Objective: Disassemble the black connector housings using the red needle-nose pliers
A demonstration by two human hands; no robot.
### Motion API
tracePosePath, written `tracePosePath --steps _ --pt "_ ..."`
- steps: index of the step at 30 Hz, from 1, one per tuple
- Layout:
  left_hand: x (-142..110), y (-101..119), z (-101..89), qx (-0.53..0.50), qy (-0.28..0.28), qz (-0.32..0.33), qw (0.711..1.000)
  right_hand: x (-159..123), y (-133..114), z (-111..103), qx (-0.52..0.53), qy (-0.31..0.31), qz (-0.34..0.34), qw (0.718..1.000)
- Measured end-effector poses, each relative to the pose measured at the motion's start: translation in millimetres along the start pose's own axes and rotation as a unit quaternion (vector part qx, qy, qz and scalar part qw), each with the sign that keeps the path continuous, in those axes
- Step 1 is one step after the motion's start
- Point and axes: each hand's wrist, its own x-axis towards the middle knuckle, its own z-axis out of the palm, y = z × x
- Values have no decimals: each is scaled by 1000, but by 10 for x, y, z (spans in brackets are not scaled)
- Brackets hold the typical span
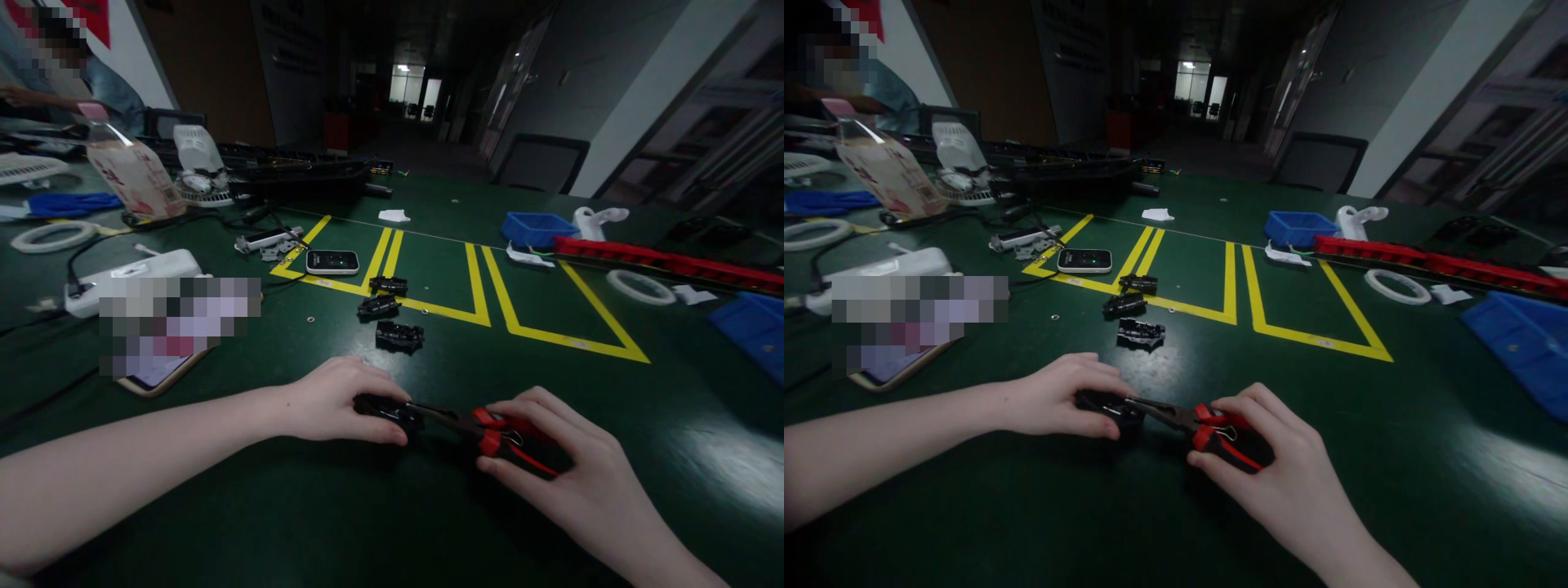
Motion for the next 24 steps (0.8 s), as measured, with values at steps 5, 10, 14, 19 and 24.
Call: tracePosePath --steps 5,10,14,19,24 --pt "-5 2 -8 -18 2 -9 1000 21 75 -22 -4 25 16 1000" --pt "-15 22 -15 -23 9 -20 999 61 104 -61 -5 12 38 999" --pt "-20 26 -21 -20 2 -23 1000 77 79 -91 40 6 94 995" --pt "-22 48 -35 -30 4 -36 999 36 96 -265 205 -47 163 964" --pt "-18 72 -8 45 24 -47 998 -67 233 -354 434 -40 241 867"
